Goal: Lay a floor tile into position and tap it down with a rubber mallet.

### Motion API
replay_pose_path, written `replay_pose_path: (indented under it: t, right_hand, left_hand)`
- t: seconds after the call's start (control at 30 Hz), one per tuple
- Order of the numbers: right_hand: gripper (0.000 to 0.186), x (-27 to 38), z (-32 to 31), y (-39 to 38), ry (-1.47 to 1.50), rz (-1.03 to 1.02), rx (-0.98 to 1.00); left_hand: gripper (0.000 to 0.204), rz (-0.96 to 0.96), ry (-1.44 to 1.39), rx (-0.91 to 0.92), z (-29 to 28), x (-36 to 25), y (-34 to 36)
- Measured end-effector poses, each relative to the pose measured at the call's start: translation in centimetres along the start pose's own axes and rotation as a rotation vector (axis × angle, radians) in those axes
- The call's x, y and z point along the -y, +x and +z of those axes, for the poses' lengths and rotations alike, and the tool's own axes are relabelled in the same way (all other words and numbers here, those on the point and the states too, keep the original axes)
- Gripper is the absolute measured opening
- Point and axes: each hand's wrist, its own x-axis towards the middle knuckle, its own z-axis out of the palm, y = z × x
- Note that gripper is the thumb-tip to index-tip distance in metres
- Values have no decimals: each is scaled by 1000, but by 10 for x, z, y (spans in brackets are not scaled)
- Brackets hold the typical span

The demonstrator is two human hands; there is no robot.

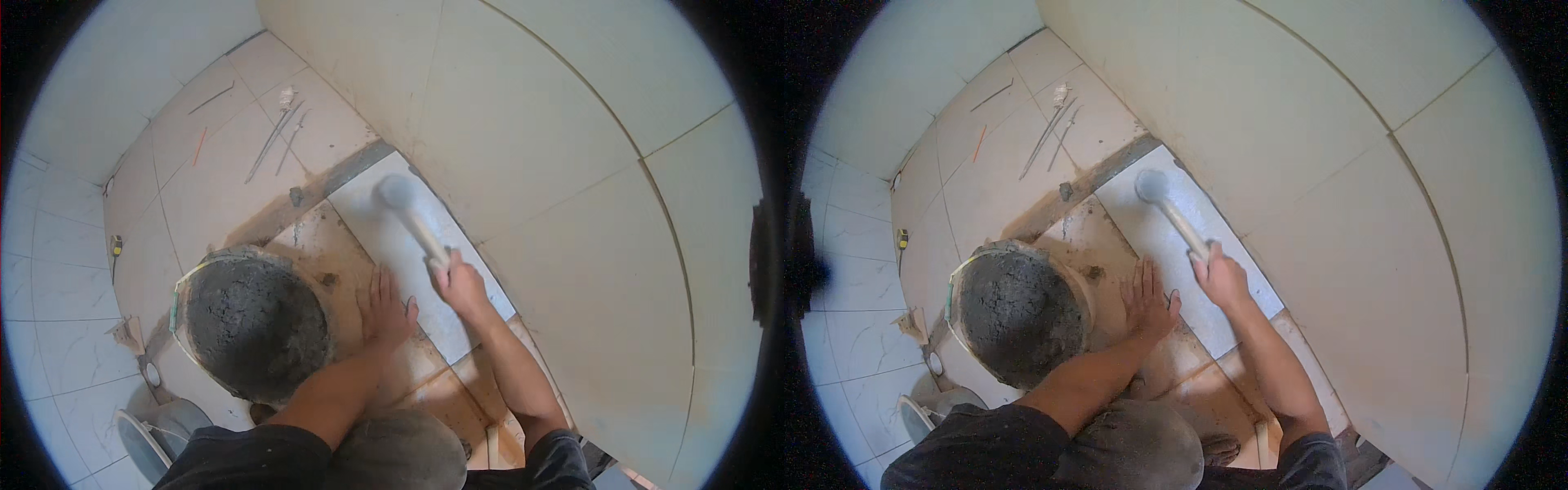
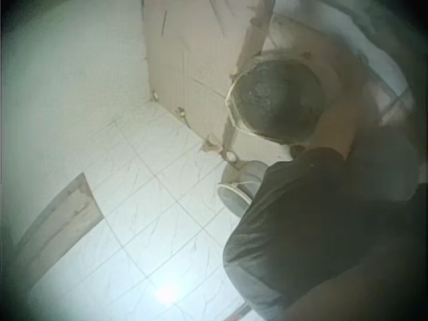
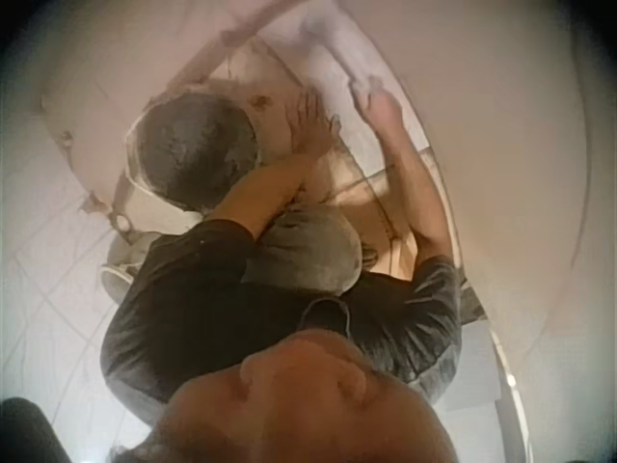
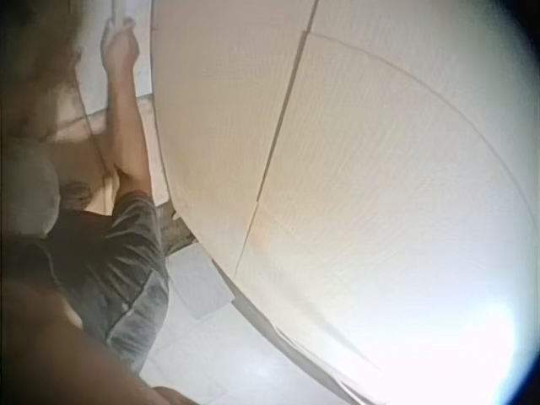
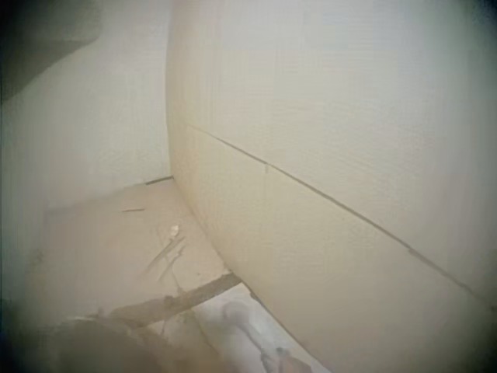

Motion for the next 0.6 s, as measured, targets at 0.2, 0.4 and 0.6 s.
replay_pose_path:
  t: [0.2, 0.4, 0.6]
  right_hand:
    - [32, 49, -34, 8, 245, 251, 38]
    - [39, -14, -12, -8, -39, 248, 77]
    - [41, 30, -21, 8, 143, 108, -34]
  left_hand:
    - [77, -2, 34, -45, -4, 3, -12]
    - [82, 31, -6, 49, 3, -6, 1]
    - [83, -79, -57, 119, -10, 2, -4]
